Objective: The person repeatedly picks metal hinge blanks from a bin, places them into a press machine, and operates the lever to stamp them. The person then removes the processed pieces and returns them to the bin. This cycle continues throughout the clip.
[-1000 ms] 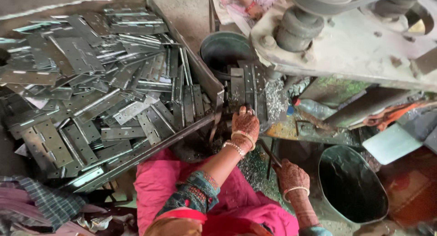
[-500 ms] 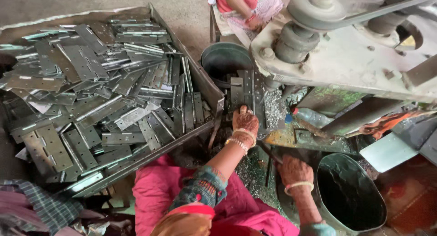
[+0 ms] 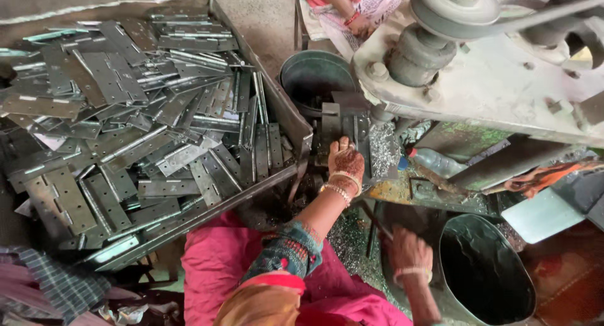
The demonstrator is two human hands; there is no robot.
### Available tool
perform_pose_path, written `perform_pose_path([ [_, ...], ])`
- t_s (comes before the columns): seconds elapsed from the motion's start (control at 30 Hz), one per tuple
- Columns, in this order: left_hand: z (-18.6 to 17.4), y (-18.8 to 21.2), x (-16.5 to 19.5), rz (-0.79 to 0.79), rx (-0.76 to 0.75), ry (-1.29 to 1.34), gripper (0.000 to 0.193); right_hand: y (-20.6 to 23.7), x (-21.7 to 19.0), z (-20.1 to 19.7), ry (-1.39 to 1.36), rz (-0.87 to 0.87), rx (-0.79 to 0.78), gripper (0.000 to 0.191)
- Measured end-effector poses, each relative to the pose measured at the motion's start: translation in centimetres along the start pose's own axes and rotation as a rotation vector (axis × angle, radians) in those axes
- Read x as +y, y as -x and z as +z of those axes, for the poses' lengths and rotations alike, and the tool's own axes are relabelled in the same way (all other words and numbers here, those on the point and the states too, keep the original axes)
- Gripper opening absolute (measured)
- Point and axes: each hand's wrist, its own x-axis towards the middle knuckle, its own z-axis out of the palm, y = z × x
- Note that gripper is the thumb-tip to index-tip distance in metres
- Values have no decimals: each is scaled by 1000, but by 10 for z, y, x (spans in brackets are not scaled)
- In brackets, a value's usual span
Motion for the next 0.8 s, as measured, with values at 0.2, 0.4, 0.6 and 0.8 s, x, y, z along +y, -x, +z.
perform_pose_path([
  [0.2, 19, -11, 6, 9, 41, -13, 35, 18, -2, 12, -76, 72, -22, 39],
  [0.4, 45, -20, -2, -21, 48, 76, 40, 15, -6, 20, -126, 130, -102, 42],
  [0.6, 15, -31, -9, 8, -43, 5, 35, 10, -1, 22, -125, 44, -71, 38],
  [0.8, -20, -31, -18, 3, -161, -69, 40, 4, 11, 34, -109, 79, -87, 34],
])
